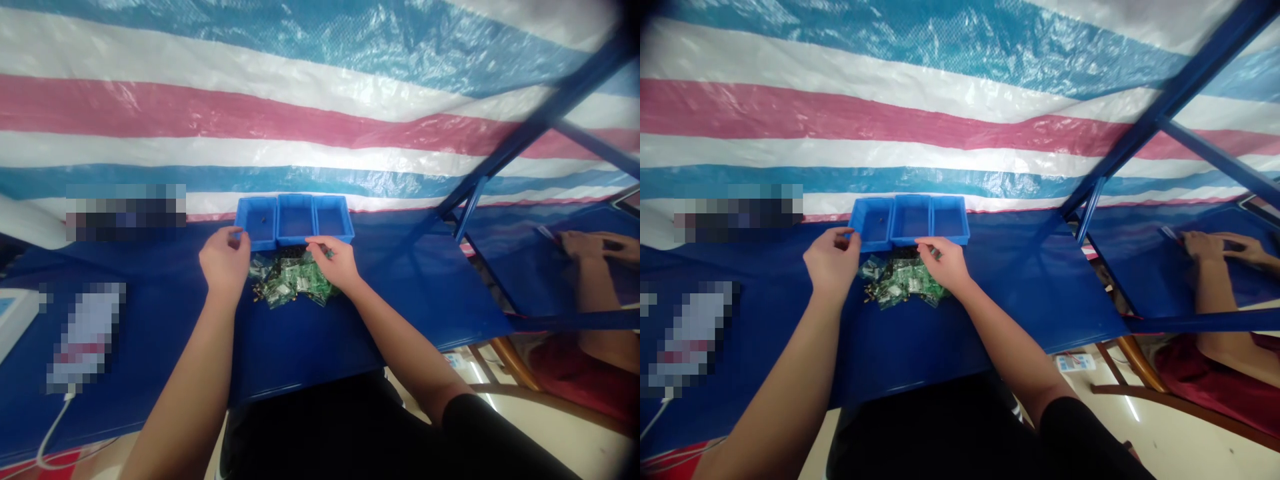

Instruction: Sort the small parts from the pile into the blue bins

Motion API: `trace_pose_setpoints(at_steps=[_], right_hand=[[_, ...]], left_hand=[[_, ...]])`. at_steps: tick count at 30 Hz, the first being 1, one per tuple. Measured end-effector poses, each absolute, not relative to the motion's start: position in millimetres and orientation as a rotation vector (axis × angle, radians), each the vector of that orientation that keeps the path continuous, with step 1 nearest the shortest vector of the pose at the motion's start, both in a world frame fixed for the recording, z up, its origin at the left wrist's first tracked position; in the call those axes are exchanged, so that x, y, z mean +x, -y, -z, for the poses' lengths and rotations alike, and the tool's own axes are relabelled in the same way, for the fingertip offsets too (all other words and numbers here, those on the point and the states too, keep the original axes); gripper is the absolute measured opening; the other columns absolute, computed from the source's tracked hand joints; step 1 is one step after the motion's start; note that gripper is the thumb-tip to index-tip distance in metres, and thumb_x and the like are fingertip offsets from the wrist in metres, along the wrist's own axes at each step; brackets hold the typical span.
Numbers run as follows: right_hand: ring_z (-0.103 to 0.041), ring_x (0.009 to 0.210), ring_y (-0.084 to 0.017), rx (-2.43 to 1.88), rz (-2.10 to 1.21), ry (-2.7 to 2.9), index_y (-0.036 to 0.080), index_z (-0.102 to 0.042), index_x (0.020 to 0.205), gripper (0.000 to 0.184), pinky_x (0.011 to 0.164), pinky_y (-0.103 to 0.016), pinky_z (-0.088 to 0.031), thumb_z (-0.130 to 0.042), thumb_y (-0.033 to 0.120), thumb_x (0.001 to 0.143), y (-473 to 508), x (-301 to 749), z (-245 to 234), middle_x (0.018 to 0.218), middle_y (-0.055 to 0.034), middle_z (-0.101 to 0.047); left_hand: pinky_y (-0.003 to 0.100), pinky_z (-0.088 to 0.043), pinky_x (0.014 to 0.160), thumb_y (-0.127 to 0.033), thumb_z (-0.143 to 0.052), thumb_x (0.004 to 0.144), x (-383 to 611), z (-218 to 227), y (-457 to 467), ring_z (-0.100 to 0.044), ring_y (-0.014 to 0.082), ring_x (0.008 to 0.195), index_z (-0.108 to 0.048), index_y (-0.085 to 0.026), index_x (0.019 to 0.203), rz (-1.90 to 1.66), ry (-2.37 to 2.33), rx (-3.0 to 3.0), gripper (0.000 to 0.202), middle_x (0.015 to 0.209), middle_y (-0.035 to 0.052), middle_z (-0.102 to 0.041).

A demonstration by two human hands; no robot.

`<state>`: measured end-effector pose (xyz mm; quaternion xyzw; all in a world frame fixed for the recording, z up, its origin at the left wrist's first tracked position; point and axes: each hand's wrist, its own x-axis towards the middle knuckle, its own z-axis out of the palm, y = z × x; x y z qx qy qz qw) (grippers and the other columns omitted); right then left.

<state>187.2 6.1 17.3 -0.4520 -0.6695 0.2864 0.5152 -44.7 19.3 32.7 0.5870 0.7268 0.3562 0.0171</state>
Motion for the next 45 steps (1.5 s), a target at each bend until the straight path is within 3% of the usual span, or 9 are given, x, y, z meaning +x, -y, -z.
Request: trace_pose_setpoints(at_steps=[6, 10, 13, 19, 27, 31, 34, 41, 45], right_hand=[[-0.067, 0.071, -0.015, -1.070, -0.697, 1.612, 0.020, -0.073, 0.103, 0.024, 0.069, -0.029, -0.057, -0.056, 0.031, 0.090, -5.8, 187.3, -17.3, 0.086, -0.0051, -0.075], [-0.066, 0.071, -0.015, -1.059, -0.676, 1.625, 0.020, -0.073, 0.103, 0.024, 0.069, -0.029, -0.056, -0.055, 0.030, 0.090, -5.3, 187.3, -18.5, 0.086, -0.0046, -0.075], [-0.066, 0.072, -0.015, -1.061, -0.666, 1.629, 0.021, -0.073, 0.103, 0.024, 0.069, -0.030, -0.056, -0.055, 0.030, 0.091, -5.4, 187.7, -19.5, 0.086, -0.0044, -0.075], [-0.067, 0.074, -0.015, -1.018, -0.642, 1.636, 0.020, -0.073, 0.103, 0.023, 0.068, -0.028, -0.055, -0.055, 0.029, 0.091, -5.4, 188.8, -21.9, 0.085, -0.0043, -0.074], [-0.061, 0.067, -0.014, -1.184, -0.538, 1.672, 0.021, -0.074, 0.102, 0.024, 0.069, -0.029, -0.051, -0.054, 0.028, 0.090, -14.2, 199.4, -19.5, 0.083, -0.0029, -0.073], [-0.057, 0.064, -0.014, -1.233, -0.547, 1.713, 0.020, -0.073, 0.102, 0.024, 0.067, -0.029, -0.049, -0.054, 0.029, 0.090, -18.2, 208.0, -23.5, 0.084, -0.0036, -0.072], [-0.060, 0.077, -0.017, -1.119, -0.586, 1.978, 0.020, -0.074, 0.099, 0.021, 0.076, -0.032, -0.048, -0.060, 0.033, 0.088, -15.3, 211.4, -33.3, 0.088, -0.0048, -0.072], [-0.048, 0.110, -0.030, -1.055, -0.547, 2.422, 0.024, -0.073, 0.104, 0.046, 0.101, -0.051, -0.035, -0.078, 0.055, 0.070, -7.0, 214.3, -39.5, 0.113, -0.0082, -0.066], [-0.049, 0.109, -0.029, -1.072, -0.567, 2.375, 0.024, -0.072, 0.091, 0.030, 0.100, -0.052, -0.034, -0.079, 0.047, 0.073, -10.4, 212.7, -32.9, 0.109, -0.0073, -0.067]], left_hand=[[0.046, -0.042, 0.098, -0.027, -0.050, 0.087, -45.6, -52.1, -70.3, -0.059, 0.0336, 0.110, -0.070, -0.018, 0.111, -0.637, -2.074, 2.364, 0.033, 0.110, 0.0144, -0.070], [0.043, -0.047, 0.087, -0.024, -0.059, 0.078, -36.7, -53.9, -108.3, -0.064, 0.0348, 0.101, -0.073, -0.020, 0.101, 0.007, -1.889, 2.497, 0.027, 0.102, 0.0143, -0.072], [0.039, -0.049, 0.080, -0.023, -0.055, 0.079, -33.5, -48.9, -121.4, -0.066, 0.0316, 0.093, -0.074, -0.020, 0.088, 0.128, -1.903, 2.447, 0.021, 0.099, 0.0136, -0.072], [0.039, -0.048, 0.080, -0.033, -0.055, 0.082, -35.3, -57.4, -122.3, -0.065, 0.0316, 0.092, -0.074, -0.019, 0.092, -0.035, -1.978, 2.431, 0.026, 0.095, 0.0148, -0.072], [0.035, -0.047, 0.084, -0.046, -0.047, 0.091, -16.7, -92.0, -100.0, -0.065, 0.0247, 0.087, -0.067, -0.021, 0.120, -0.728, -1.834, 2.378, 0.043, 0.095, 0.0081, -0.073], [0.031, -0.047, 0.077, -0.046, -0.047, 0.091, -17.0, -89.1, -66.8, -0.063, 0.0194, 0.074, -0.070, -0.022, 0.113, -0.956, -1.901, 2.220, 0.039, 0.085, 0.0042, -0.072], [0.028, -0.045, 0.069, -0.046, -0.050, 0.091, -17.4, -79.7, -34.4, -0.060, 0.0160, 0.066, -0.071, -0.022, 0.104, -0.983, -1.824, 2.117, 0.035, 0.082, 0.0020, -0.071], [0.027, -0.043, 0.065, -0.044, -0.053, 0.090, -18.3, -51.3, 3.2, -0.058, 0.0150, 0.067, -0.070, -0.021, 0.086, -0.740, -1.499, 2.148, 0.029, 0.078, 0.0021, -0.069], [0.026, -0.043, 0.065, -0.043, -0.052, 0.090, -19.2, -41.5, 1.3, -0.059, 0.0155, 0.067, -0.070, -0.021, 0.089, -0.904, -1.594, 2.073, 0.028, 0.074, 0.0016, -0.068]])
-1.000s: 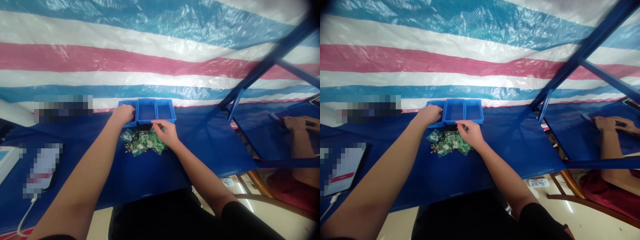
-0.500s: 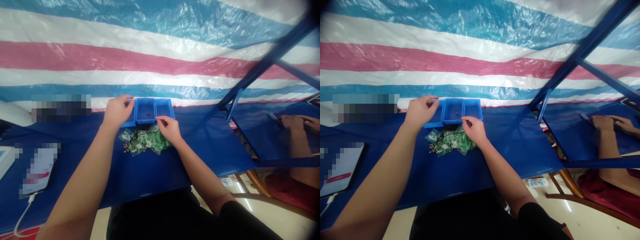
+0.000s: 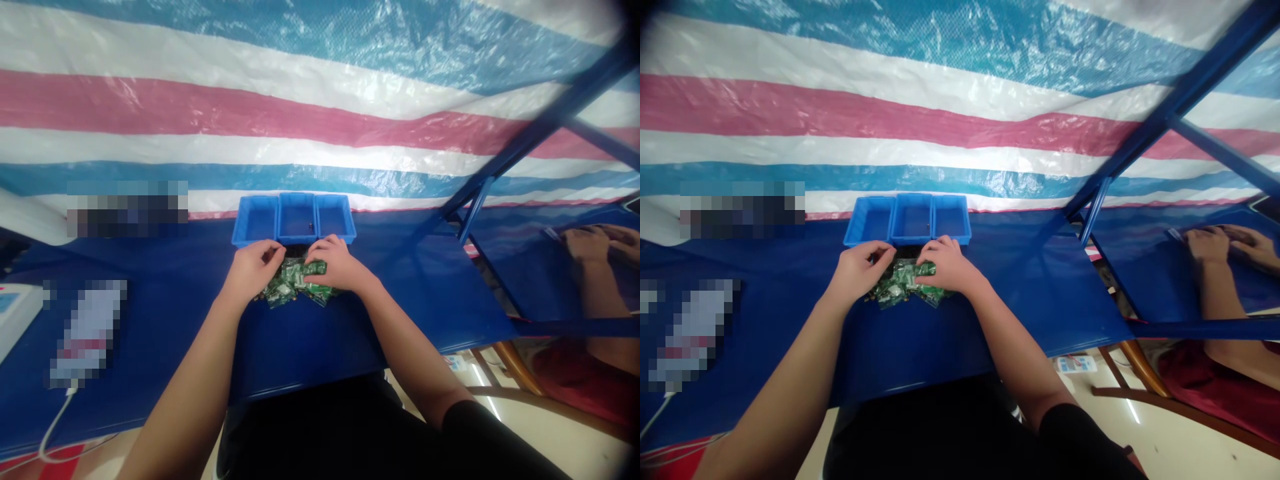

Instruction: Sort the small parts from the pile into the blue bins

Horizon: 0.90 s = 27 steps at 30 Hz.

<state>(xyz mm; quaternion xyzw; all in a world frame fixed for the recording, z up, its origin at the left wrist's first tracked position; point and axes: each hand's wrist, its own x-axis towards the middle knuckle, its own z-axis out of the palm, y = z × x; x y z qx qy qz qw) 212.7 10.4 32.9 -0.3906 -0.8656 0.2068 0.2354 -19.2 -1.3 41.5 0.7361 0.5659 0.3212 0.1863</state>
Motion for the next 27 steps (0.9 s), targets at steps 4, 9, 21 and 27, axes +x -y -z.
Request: trace_pose_setpoints(at_steps=[4, 9, 21, 27], right_hand=[[-0.059, 0.094, -0.022, -1.004, -0.732, 2.134, 0.022, -0.070, 0.083, 0.014, 0.091, -0.042, -0.044, -0.072, 0.037, 0.082, -12.1, 209.7, -35.8, 0.094, -0.0049, -0.071], [-0.060, 0.069, -0.013, -1.034, -0.922, 1.712, 0.019, -0.070, 0.088, 0.021, 0.063, -0.027, -0.048, -0.069, 0.038, 0.082, -10.7, 203.7, -36.2, 0.085, -0.0039, -0.071], [-0.061, 0.063, -0.012, -1.012, -1.211, 1.357, 0.018, -0.072, 0.092, 0.034, 0.062, -0.028, -0.052, -0.079, 0.042, 0.070, -16.0, 193.0, -20.1, 0.075, -0.0019, -0.070], [-0.061, 0.063, -0.012, -0.993, -1.203, 1.380, 0.018, -0.069, 0.083, 0.031, 0.063, -0.027, -0.052, -0.077, 0.046, 0.072, -13.2, 193.4, -26.5, 0.073, -0.0017, -0.070]], left_hand=[[0.027, -0.046, 0.071, -0.044, -0.052, 0.090, -14.4, -37.7, 3.8, -0.063, 0.0174, 0.075, -0.072, -0.021, 0.095, -0.942, -1.533, 2.063, 0.031, 0.086, 0.0036, -0.072], [0.027, -0.047, 0.074, -0.043, -0.046, 0.095, -5.6, -38.3, 11.4, -0.065, 0.0174, 0.080, -0.071, -0.020, 0.100, -0.964, -1.321, 2.010, 0.034, 0.093, 0.0053, -0.072], [0.024, -0.044, 0.059, -0.047, -0.058, 0.088, 2.6, -25.2, 7.6, -0.056, 0.0133, 0.060, -0.068, -0.020, 0.093, -1.229, -1.489, 1.646, 0.029, 0.069, 0.0001, -0.063], [0.025, -0.049, 0.068, -0.045, -0.060, 0.087, 1.5, -30.3, 7.8, -0.061, 0.0144, 0.073, -0.071, -0.020, 0.093, -1.281, -1.496, 1.712, 0.028, 0.088, 0.0040, -0.070]])
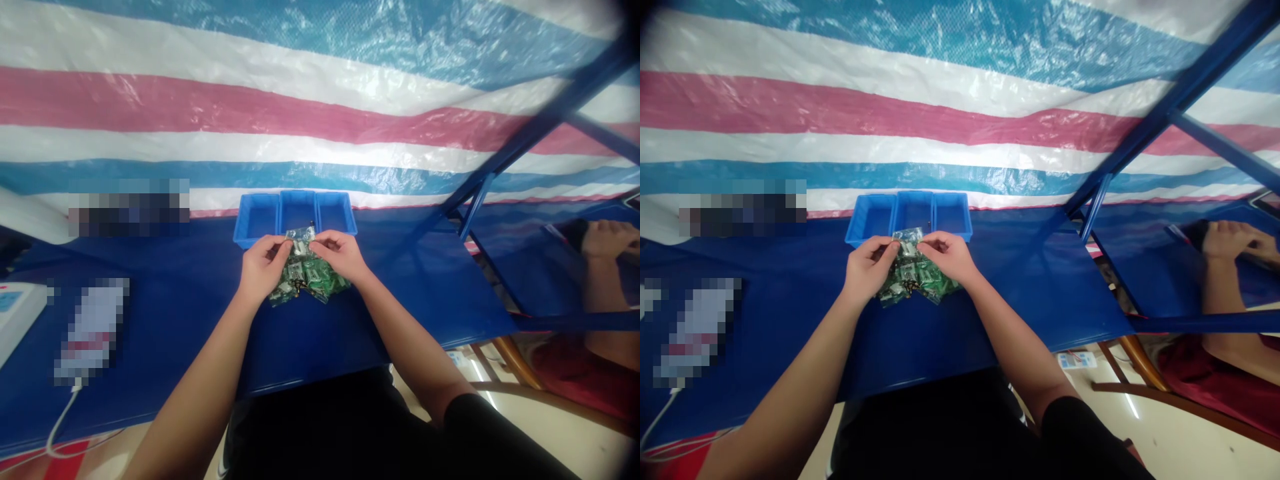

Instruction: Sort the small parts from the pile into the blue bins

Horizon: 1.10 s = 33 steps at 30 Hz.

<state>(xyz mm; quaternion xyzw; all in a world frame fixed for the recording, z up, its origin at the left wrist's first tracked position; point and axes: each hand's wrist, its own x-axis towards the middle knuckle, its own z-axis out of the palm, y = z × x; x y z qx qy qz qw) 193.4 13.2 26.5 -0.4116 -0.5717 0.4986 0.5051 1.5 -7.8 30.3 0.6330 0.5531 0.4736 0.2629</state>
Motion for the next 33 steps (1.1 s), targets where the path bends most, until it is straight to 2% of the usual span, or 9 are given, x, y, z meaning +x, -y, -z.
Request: trace_pose_setpoints(at_steps=[5, 11, 14, 21, 28, 33], right_hand=[[-0.059, 0.061, -0.012, -1.037, -1.150, 1.400, 0.018, -0.070, 0.082, 0.033, 0.059, -0.026, -0.050, -0.074, 0.050, 0.075, -12.1, 194.2, -29.6, 0.071, -0.0015, -0.068], [-0.056, 0.057, -0.010, -1.014, -1.192, 1.374, 0.018, -0.070, 0.085, 0.032, 0.054, -0.024, -0.048, -0.075, 0.048, 0.074, -13.8, 194.7, -25.5, 0.069, -0.0009, -0.066], [-0.052, 0.051, -0.009, -1.062, -1.211, 1.359, 0.019, -0.070, 0.084, 0.033, 0.048, -0.023, -0.044, -0.074, 0.050, 0.074, -14.6, 195.2, -26.6, 0.064, 0.0006, -0.063], [-0.050, 0.049, -0.009, -1.077, -1.197, 1.346, 0.019, -0.069, 0.084, 0.032, 0.046, -0.024, -0.042, -0.074, 0.050, 0.075, -13.7, 192.9, -27.7, 0.061, 0.0020, -0.060], [-0.049, 0.043, -0.010, -1.076, -1.243, 1.317, 0.021, -0.067, 0.088, 0.032, 0.041, -0.025, -0.042, -0.070, 0.051, 0.079, -12.8, 192.0, -25.4, 0.055, 0.0028, -0.059], [-0.054, 0.052, -0.010, -1.082, -1.152, 1.349, 0.020, -0.069, 0.087, 0.031, 0.048, -0.024, -0.046, -0.072, 0.049, 0.078, -14.8, 191.9, -21.7, 0.065, 0.0008, -0.063]], left_hand=[[0.025, -0.047, 0.063, -0.045, -0.062, 0.086, 1.8, -31.8, 8.5, -0.059, 0.0138, 0.064, -0.073, -0.020, 0.093, -1.250, -1.560, 1.697, 0.028, 0.073, 0.0015, -0.068], [0.025, -0.047, 0.060, -0.044, -0.064, 0.085, 0.7, -28.7, 4.4, -0.060, 0.0137, 0.066, -0.072, -0.018, 0.093, -1.285, -1.478, 1.642, 0.029, 0.077, 0.0033, -0.069], [0.024, -0.045, 0.057, -0.046, -0.066, 0.083, 0.0, -30.6, 4.5, -0.057, 0.0126, 0.060, -0.072, -0.018, 0.093, -1.270, -1.474, 1.602, 0.030, 0.071, 0.0022, -0.067], [0.023, -0.042, 0.053, -0.047, -0.065, 0.084, 2.2, -34.6, 6.3, -0.053, 0.0112, 0.056, -0.067, -0.019, 0.086, -1.227, -1.443, 1.568, 0.027, 0.063, -0.0001, -0.060], [0.024, -0.045, 0.055, -0.047, -0.067, 0.081, 1.2, -29.1, 4.3, -0.057, 0.0131, 0.058, -0.071, -0.020, 0.096, -1.223, -1.440, 1.488, 0.032, 0.065, 0.0006, -0.062], [0.024, -0.041, 0.053, -0.046, -0.063, 0.084, -0.9, -29.8, 4.4, -0.054, 0.0119, 0.055, -0.070, -0.020, 0.089, -1.166, -1.462, 1.567, 0.027, 0.060, -0.0010, -0.059]])
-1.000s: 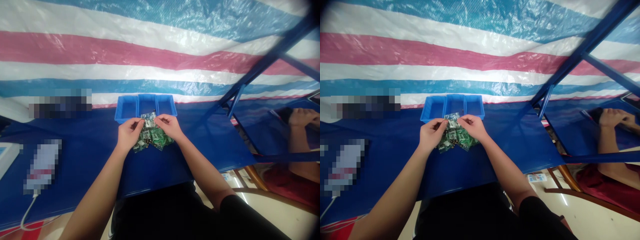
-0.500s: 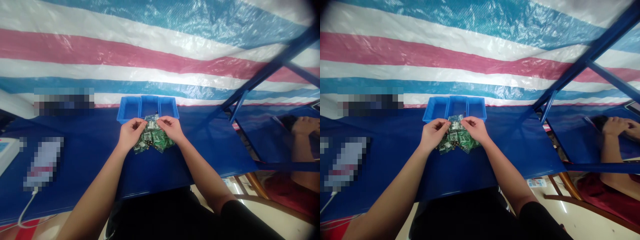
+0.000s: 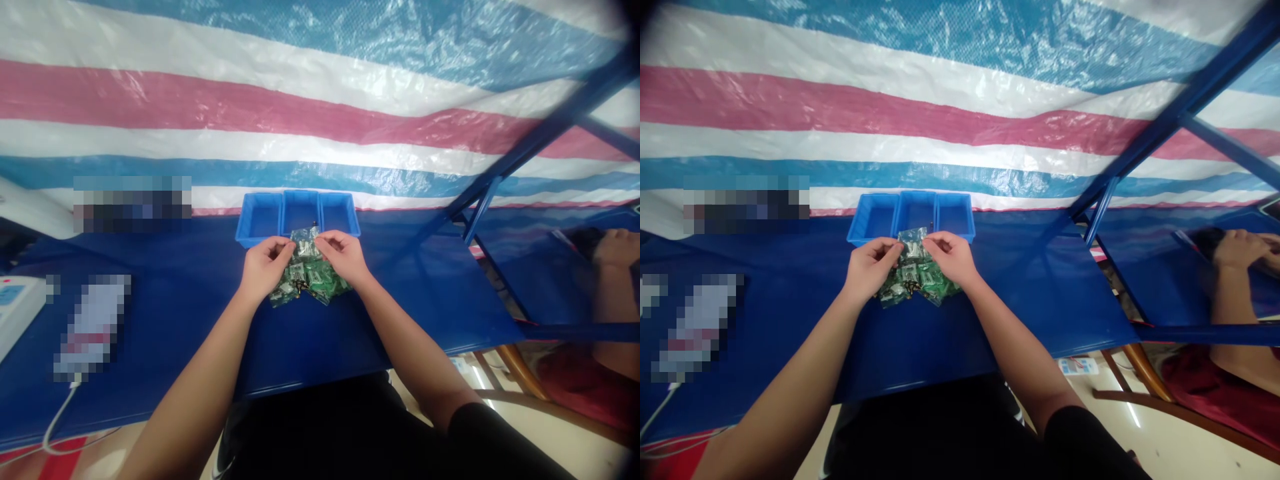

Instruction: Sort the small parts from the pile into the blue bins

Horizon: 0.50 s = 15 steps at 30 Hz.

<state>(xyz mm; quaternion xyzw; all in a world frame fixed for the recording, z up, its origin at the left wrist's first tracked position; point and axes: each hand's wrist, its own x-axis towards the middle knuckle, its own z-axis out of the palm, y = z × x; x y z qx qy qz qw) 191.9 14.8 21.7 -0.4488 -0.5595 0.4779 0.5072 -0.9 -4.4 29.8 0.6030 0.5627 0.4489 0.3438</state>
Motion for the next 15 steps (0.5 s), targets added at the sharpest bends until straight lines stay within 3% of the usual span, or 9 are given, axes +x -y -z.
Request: trace_pose_setpoints(at_steps=[9, 15], right_hand=[[-0.054, 0.051, -0.010, -1.101, -1.102, 1.375, 0.018, -0.070, 0.090, 0.028, 0.049, -0.024, -0.046, -0.069, 0.044, 0.081, -11.5, 190.9, -22.3, 0.070, -0.0010, -0.066], [-0.061, 0.069, -0.014, -1.147, -0.931, 1.442, 0.018, -0.072, 0.089, 0.028, 0.063, -0.026, -0.051, -0.067, 0.045, 0.082, -10.6, 191.4, -22.8, 0.083, -0.0045, -0.071]], left_hand=[[0.023, -0.041, 0.053, -0.045, -0.062, 0.086, 2.5, -28.0, 5.2, -0.052, 0.0112, 0.052, -0.069, -0.019, 0.091, -1.177, -1.491, 1.578, 0.027, 0.055, -0.0030, -0.057], [0.021, -0.042, 0.053, -0.045, -0.063, 0.086, 4.3, -28.5, 5.9, -0.053, 0.0105, 0.049, -0.069, -0.019, 0.098, -1.188, -1.470, 1.526, 0.030, 0.054, -0.0033, -0.059]])
